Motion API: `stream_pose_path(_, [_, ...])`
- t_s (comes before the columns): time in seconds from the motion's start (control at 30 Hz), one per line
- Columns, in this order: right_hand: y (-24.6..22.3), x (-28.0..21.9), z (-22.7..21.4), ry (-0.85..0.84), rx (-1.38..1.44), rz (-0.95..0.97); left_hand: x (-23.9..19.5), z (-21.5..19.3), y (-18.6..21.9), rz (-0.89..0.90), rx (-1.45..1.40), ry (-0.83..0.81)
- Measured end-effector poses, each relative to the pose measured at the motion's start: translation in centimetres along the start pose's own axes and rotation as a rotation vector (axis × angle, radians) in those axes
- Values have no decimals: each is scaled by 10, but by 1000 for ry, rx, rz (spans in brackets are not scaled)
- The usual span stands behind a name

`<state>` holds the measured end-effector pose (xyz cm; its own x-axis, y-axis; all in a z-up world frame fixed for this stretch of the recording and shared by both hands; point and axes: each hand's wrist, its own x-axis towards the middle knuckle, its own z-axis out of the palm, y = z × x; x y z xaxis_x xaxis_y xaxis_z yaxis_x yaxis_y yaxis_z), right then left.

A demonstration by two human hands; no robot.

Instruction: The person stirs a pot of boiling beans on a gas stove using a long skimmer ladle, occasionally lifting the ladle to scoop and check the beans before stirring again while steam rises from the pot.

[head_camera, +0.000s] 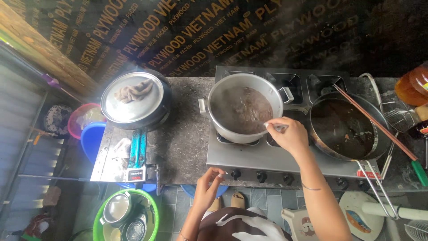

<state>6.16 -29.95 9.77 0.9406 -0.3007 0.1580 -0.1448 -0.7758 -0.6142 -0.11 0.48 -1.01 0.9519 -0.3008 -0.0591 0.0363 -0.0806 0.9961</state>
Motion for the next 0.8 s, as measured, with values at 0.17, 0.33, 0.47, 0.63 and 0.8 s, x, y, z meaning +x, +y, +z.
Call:
stream_pose_path(0.17, [-7,-5,-8,-93,87,4,1,-1,2,-12,4,7])
stream_pose_path(0.33, [-18,-2,0,-228,156,126,3,-1,6,-27,1,12])
stream_pose_path(0.47, [-10,7,23,-170,235,-93,2,-3,10,1,-7,11])
stream_pose_path(0.63, [-17,18,38,-68,198,-92,-2,-9,11,-5,11,29])
stream_pose_path(0.8, [2,32,46,58,-10,-96,-4,-14,15,7,43,38])
